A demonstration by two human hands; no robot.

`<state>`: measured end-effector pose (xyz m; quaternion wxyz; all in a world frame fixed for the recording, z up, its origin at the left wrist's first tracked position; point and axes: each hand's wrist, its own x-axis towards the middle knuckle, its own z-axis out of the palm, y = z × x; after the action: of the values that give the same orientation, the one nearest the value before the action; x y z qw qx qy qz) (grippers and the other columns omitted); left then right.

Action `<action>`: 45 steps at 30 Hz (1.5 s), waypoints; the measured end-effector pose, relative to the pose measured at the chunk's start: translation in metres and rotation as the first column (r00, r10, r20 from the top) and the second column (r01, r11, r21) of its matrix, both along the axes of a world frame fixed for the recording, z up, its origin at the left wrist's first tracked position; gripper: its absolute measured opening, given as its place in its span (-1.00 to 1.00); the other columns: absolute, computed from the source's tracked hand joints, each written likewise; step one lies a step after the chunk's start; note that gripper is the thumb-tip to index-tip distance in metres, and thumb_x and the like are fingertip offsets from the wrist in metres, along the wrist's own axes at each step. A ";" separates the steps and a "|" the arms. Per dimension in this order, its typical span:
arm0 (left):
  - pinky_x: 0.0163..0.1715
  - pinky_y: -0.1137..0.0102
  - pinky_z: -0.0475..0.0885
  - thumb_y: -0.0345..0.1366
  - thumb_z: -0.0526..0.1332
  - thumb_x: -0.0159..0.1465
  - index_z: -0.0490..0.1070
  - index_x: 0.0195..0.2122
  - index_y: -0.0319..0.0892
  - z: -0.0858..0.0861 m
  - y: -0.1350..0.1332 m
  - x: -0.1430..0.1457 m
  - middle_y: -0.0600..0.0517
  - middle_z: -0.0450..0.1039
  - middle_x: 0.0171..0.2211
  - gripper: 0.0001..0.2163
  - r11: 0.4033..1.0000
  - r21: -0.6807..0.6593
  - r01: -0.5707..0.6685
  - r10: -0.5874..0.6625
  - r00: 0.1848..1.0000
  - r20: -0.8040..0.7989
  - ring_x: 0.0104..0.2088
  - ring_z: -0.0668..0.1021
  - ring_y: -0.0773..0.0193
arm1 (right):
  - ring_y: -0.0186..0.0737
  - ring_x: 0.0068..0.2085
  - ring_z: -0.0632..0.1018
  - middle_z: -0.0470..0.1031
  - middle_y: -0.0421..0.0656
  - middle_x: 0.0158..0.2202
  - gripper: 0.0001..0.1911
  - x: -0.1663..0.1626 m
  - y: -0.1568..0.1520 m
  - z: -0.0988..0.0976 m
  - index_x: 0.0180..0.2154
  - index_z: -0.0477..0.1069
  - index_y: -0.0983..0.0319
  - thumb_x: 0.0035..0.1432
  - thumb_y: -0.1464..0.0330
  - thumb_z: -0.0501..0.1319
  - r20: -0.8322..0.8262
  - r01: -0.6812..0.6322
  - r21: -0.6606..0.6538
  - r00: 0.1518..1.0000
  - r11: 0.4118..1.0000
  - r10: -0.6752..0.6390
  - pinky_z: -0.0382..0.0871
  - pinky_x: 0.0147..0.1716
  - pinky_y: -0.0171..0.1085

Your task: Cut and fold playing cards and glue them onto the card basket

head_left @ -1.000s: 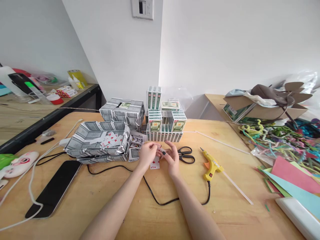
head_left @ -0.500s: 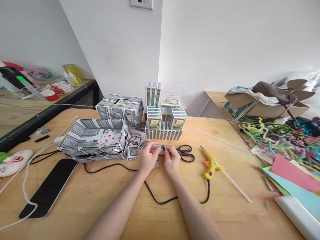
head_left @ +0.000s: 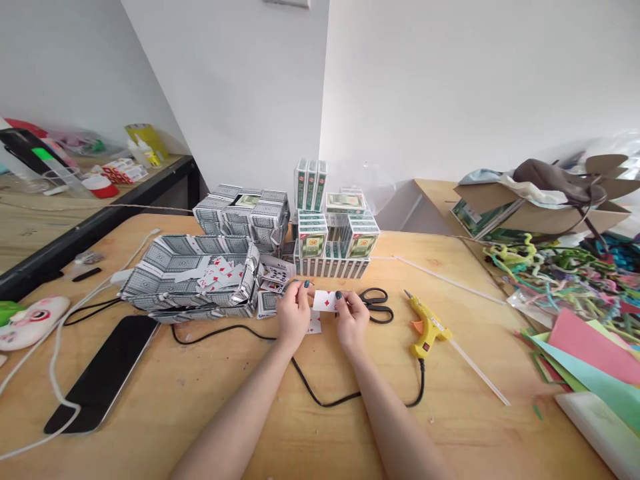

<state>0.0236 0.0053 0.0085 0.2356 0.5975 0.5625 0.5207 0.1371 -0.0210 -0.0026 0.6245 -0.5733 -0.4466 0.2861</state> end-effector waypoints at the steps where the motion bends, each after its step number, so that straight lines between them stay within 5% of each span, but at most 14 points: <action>1: -0.37 0.45 0.35 -0.24 -0.01 0.25 0.37 -0.38 -0.18 0.001 0.001 -0.002 0.02 0.49 -0.46 -0.79 1.000 0.003 -0.015 0.015 0.999 0.029 -0.44 0.50 0.33 | -0.34 -0.54 0.26 0.22 -0.26 -0.60 -0.73 0.000 0.000 0.000 -0.54 0.28 0.23 0.08 0.20 0.09 -0.034 0.005 -0.012 0.999 1.000 -0.006 0.15 -0.56 -0.36; 7: -0.45 0.47 0.35 -0.18 0.10 0.18 0.32 -0.40 -0.18 -0.005 0.003 -0.008 0.06 0.45 -0.54 -0.83 1.000 -0.019 -0.018 0.020 0.989 0.144 -0.53 0.48 0.35 | -0.39 -0.68 0.22 0.17 -0.32 -0.70 -0.70 -0.004 0.001 0.002 -0.51 0.29 0.22 0.06 0.13 0.12 -0.176 -0.021 -0.088 0.984 0.996 0.005 0.10 -0.71 -0.38; 14: -0.49 0.48 0.27 -0.21 0.01 0.24 0.34 -0.33 -0.16 -0.007 0.001 -0.005 0.05 0.43 -0.51 -0.81 0.978 -0.071 0.194 -0.201 0.971 -0.126 -0.50 0.46 0.33 | -0.36 -0.66 0.34 0.33 -0.27 -0.59 -0.72 -0.007 -0.001 0.005 -0.40 0.31 0.22 0.03 0.13 0.16 -0.254 -0.157 -0.057 0.957 0.986 0.138 0.24 -0.70 -0.35; 19: -0.56 0.48 0.17 -0.25 -0.06 0.27 0.30 -0.46 -0.15 -0.007 -0.003 -0.004 0.08 0.31 -0.61 -0.76 0.948 -0.078 0.308 -0.317 0.910 -0.266 -0.57 0.37 0.36 | -0.35 -0.53 0.39 0.39 -0.21 -0.51 -0.76 -0.007 -0.002 0.007 -0.38 0.35 0.24 0.04 0.18 0.17 -0.105 -0.192 -0.046 0.977 0.980 0.186 0.30 -0.58 -0.37; 27: -0.53 0.47 0.16 -0.24 -0.07 0.26 0.28 -0.46 -0.15 -0.009 0.003 -0.006 0.08 0.29 -0.60 -0.77 0.999 0.001 0.035 -0.034 0.973 -0.228 -0.56 0.36 0.35 | -0.41 -0.71 0.27 0.30 -0.28 -0.70 -0.69 -0.007 -0.003 0.006 -0.51 0.28 0.24 0.03 0.13 0.16 -0.222 -0.286 -0.098 0.940 0.953 0.259 0.16 -0.74 -0.40; 33: -0.53 0.48 0.15 -0.27 -0.06 0.26 0.28 -0.46 -0.16 -0.008 0.010 -0.014 0.08 0.29 -0.62 -0.78 0.993 -0.009 -0.116 0.113 0.978 -0.178 -0.57 0.35 0.36 | -0.46 -0.74 0.20 0.20 -0.32 -0.78 -0.59 -0.004 -0.002 0.007 -0.66 0.18 0.23 0.05 0.12 0.15 -0.184 -0.137 -0.091 0.976 0.986 0.119 0.10 -0.74 -0.41; 36: -0.53 0.48 0.17 -0.26 -0.06 0.26 0.29 -0.44 -0.16 -0.009 0.010 -0.013 0.07 0.32 -0.60 -0.78 0.995 -0.019 -0.098 0.094 0.982 -0.162 -0.56 0.36 0.35 | -0.46 -0.73 0.20 0.20 -0.30 -0.77 -0.55 -0.005 -0.001 0.008 -0.67 0.22 0.24 0.10 0.09 0.08 -0.176 -0.110 -0.086 0.980 0.990 0.093 0.09 -0.73 -0.40; 41: -0.51 0.47 0.23 -0.24 -0.07 0.27 0.31 -0.37 -0.16 -0.009 0.006 -0.008 0.07 0.37 -0.58 -0.78 0.997 -0.075 0.014 -0.022 0.994 -0.109 -0.54 0.43 0.33 | -0.45 -0.75 0.19 0.22 -0.36 -0.73 -0.67 -0.008 0.002 0.009 -0.36 0.34 0.24 0.01 0.09 0.17 -0.278 -0.291 -0.125 0.928 0.948 0.248 0.07 -0.79 -0.41; 45: -0.53 0.47 0.28 -0.19 -0.11 0.29 0.32 -0.29 -0.15 -0.008 0.002 -0.006 0.12 0.32 -0.66 -0.74 0.977 -0.127 0.169 -0.168 0.986 0.013 -0.62 0.41 0.35 | -0.46 -0.74 0.22 0.35 -0.29 -0.63 -0.70 -0.007 0.004 0.006 -0.43 0.31 0.23 0.00 0.11 0.17 -0.288 -0.294 -0.108 0.924 0.950 0.253 0.09 -0.78 -0.40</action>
<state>0.0181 0.0075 0.0007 0.3172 0.6262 0.5418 0.4623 0.1305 -0.0175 0.0035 0.5888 -0.5058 -0.4103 0.4787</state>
